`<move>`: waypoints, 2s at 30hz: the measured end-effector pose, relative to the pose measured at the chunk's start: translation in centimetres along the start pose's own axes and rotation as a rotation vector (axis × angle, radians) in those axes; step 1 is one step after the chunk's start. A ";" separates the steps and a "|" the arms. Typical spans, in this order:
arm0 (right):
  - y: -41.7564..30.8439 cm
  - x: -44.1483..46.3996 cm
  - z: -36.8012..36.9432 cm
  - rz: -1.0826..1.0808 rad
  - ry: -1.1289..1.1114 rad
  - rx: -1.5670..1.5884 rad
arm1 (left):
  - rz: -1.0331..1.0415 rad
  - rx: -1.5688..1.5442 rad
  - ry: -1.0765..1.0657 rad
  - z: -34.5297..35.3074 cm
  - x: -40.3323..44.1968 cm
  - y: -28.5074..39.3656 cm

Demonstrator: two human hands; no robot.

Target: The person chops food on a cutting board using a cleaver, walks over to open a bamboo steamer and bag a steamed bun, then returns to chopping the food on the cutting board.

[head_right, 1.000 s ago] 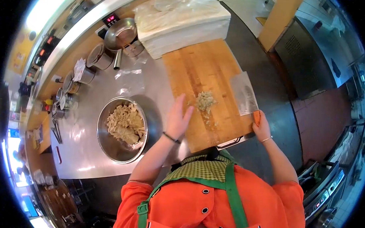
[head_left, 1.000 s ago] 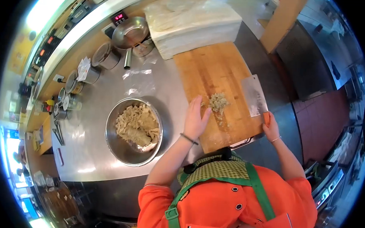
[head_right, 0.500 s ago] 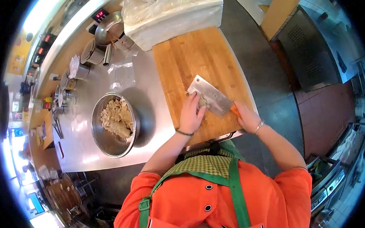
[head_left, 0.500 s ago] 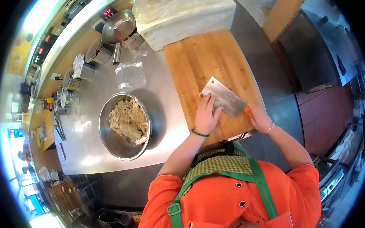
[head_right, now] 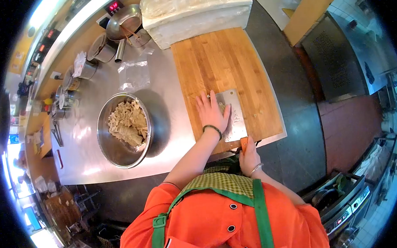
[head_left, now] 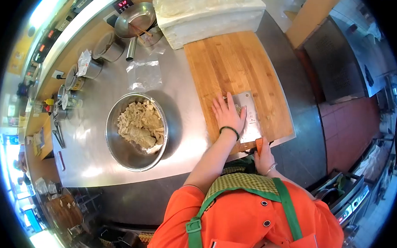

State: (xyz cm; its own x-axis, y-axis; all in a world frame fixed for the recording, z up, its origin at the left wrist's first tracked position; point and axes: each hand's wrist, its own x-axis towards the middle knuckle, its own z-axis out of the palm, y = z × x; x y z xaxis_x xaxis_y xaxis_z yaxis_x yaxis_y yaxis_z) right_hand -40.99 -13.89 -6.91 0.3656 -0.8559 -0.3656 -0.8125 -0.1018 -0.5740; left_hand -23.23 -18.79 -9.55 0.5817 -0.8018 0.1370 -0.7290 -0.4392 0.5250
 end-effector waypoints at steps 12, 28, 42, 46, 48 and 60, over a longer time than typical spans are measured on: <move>-1.9 -0.5 0.7 -0.202 -0.048 0.072 | 0.069 -0.382 0.165 0.1 -0.4 -1.8; -21.3 4.9 2.5 -0.844 -0.157 -0.007 | -0.393 -0.304 0.318 -19.5 4.3 -26.5; -16.2 4.5 -0.8 -0.710 -0.181 0.247 | 0.193 0.562 -0.530 -25.3 -1.8 -24.8; -15.4 4.0 -1.4 -0.656 -0.179 0.245 | 0.021 0.538 -0.704 -25.5 -3.0 -25.9; -14.3 3.9 -1.3 -0.614 -0.202 0.309 | -0.098 0.225 -0.693 -25.3 -3.0 -26.5; -12.5 4.1 -4.1 -0.217 -0.499 1.046 | -0.276 -0.714 -0.097 -26.0 0.7 -22.2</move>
State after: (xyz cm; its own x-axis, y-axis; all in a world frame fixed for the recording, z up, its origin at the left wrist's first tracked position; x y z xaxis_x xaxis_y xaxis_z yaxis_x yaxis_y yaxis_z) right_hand -31.18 -18.22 1.82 0.7760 -0.5553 -0.2991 -0.0283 0.4432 -0.8960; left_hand 2.71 0.97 0.78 0.6501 -0.7478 -0.1347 -0.1332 -0.2867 0.9487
